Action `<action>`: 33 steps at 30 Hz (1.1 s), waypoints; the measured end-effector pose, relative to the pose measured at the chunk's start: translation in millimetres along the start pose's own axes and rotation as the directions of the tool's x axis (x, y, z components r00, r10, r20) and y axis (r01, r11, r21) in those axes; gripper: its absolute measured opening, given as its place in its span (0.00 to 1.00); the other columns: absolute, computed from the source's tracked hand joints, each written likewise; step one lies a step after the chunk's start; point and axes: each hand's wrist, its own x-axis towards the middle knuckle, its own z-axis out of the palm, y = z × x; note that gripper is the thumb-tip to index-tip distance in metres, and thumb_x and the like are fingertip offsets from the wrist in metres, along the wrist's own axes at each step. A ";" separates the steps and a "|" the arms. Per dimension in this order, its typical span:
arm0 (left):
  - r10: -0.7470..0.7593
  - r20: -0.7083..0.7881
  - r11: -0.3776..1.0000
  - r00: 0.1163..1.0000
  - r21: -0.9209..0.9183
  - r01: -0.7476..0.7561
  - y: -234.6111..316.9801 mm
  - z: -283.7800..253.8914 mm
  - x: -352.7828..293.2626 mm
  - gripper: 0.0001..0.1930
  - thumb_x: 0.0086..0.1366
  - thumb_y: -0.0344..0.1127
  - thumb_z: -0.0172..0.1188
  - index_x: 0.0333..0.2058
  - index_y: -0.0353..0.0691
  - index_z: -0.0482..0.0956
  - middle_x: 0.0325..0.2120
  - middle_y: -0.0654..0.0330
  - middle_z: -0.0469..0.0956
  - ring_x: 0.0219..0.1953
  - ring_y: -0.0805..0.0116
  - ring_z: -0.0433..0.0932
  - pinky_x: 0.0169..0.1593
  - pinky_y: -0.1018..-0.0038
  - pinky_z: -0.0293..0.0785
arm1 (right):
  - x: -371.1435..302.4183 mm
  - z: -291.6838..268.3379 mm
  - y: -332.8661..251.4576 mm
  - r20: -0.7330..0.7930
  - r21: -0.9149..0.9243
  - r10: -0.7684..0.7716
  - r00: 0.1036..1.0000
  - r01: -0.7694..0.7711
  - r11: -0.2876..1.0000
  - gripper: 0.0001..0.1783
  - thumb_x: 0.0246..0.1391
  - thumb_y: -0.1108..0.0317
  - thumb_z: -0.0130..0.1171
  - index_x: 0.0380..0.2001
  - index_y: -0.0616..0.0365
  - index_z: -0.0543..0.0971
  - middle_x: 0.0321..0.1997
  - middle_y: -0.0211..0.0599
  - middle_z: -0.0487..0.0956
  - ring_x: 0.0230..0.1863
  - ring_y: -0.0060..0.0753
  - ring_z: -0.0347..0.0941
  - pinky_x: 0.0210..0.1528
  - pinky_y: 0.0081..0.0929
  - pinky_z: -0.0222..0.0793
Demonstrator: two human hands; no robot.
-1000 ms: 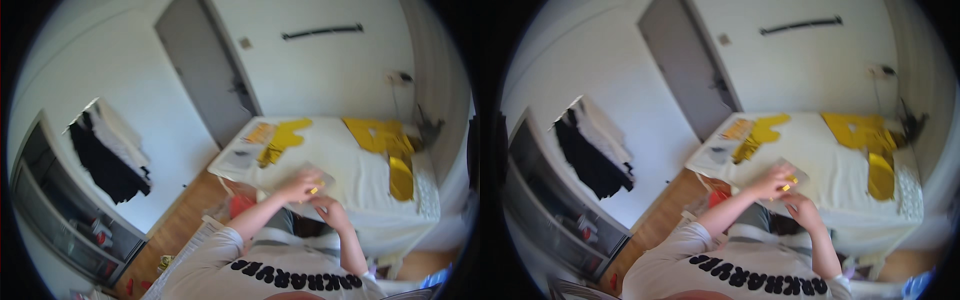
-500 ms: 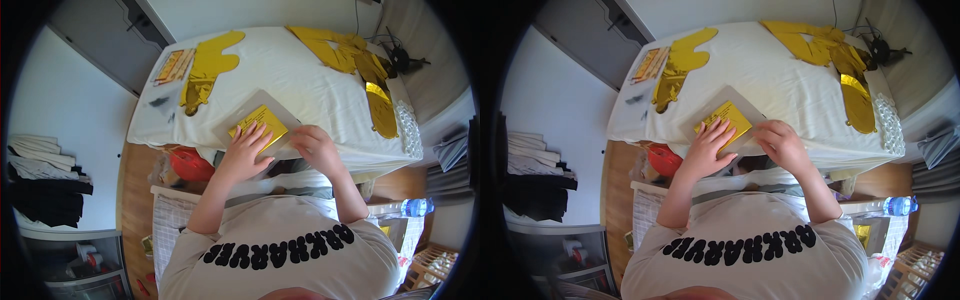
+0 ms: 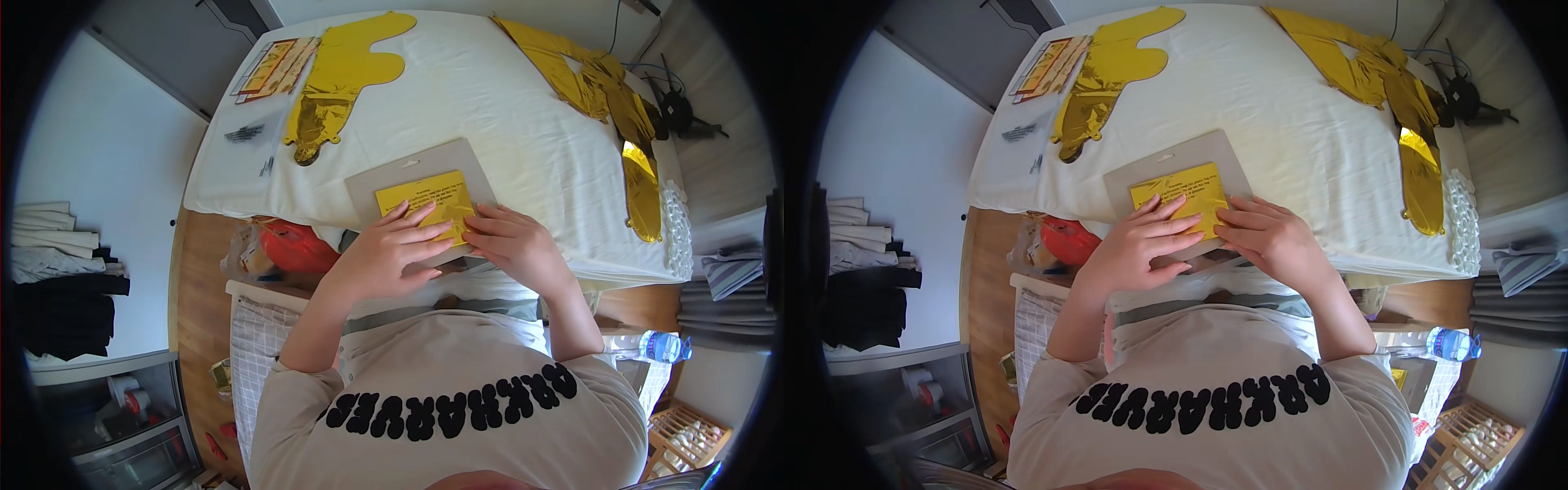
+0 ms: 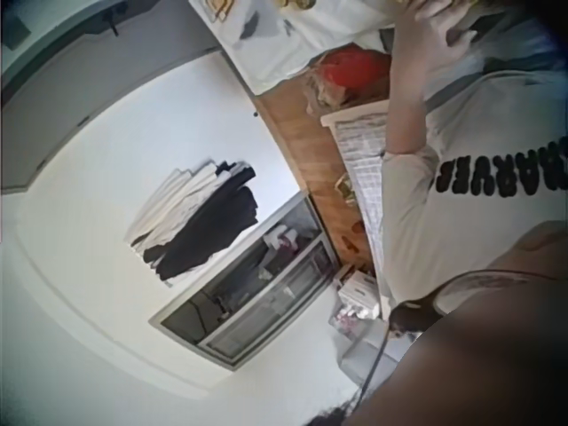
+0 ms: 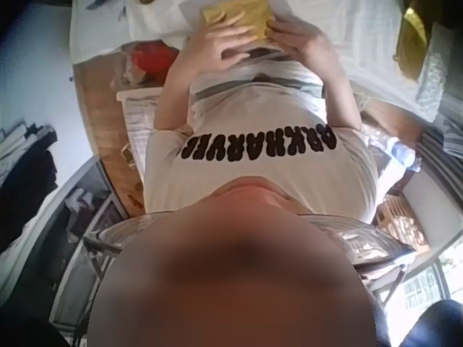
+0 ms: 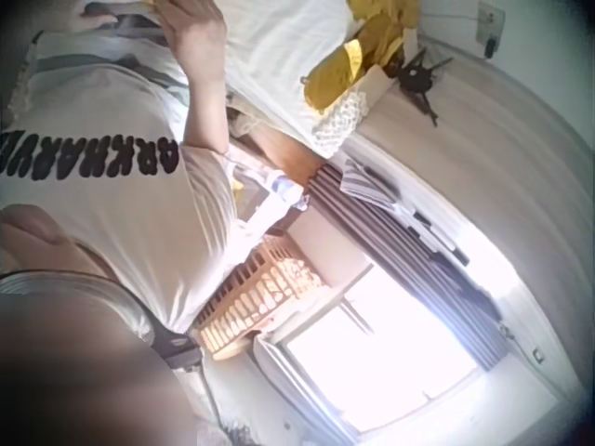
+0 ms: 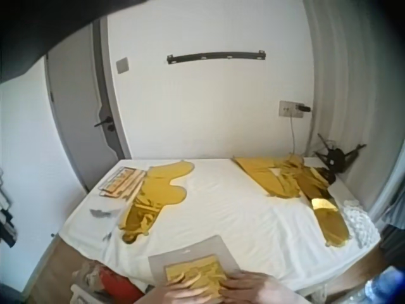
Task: Folding gold foil balloons and placing them into retail packaging with cardboard inserts.
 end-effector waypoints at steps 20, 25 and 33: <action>-0.131 0.030 0.966 0.991 0.229 0.120 5.7 27.0 61.6 0.37 0.67 0.58 0.60 0.70 0.48 0.67 0.71 0.51 0.63 0.74 0.45 0.58 0.74 0.42 0.50 | -138.3 -194.6 175.7 -0.591 -0.390 0.531 0.607 -0.792 0.470 0.12 0.60 0.66 0.62 0.44 0.57 0.86 0.51 0.45 0.84 0.52 0.52 0.80 0.58 0.40 0.74; -0.149 -0.033 0.949 0.988 0.275 0.152 4.8 37.8 78.8 0.35 0.67 0.57 0.60 0.69 0.49 0.68 0.71 0.52 0.63 0.74 0.47 0.58 0.73 0.43 0.52 | -159.2 -256.1 297.7 -0.474 -0.595 0.792 0.384 -0.803 0.033 0.16 0.60 0.65 0.58 0.50 0.53 0.85 0.56 0.47 0.82 0.57 0.52 0.79 0.57 0.44 0.77; -0.189 -0.091 0.933 0.978 0.294 0.207 6.7 42.4 73.8 0.34 0.70 0.59 0.57 0.69 0.51 0.68 0.71 0.55 0.64 0.74 0.52 0.58 0.75 0.47 0.51 | -127.0 -244.5 338.8 -0.533 -0.599 0.817 0.218 -0.780 -0.183 0.16 0.66 0.66 0.54 0.53 0.52 0.84 0.60 0.44 0.82 0.62 0.49 0.78 0.57 0.44 0.80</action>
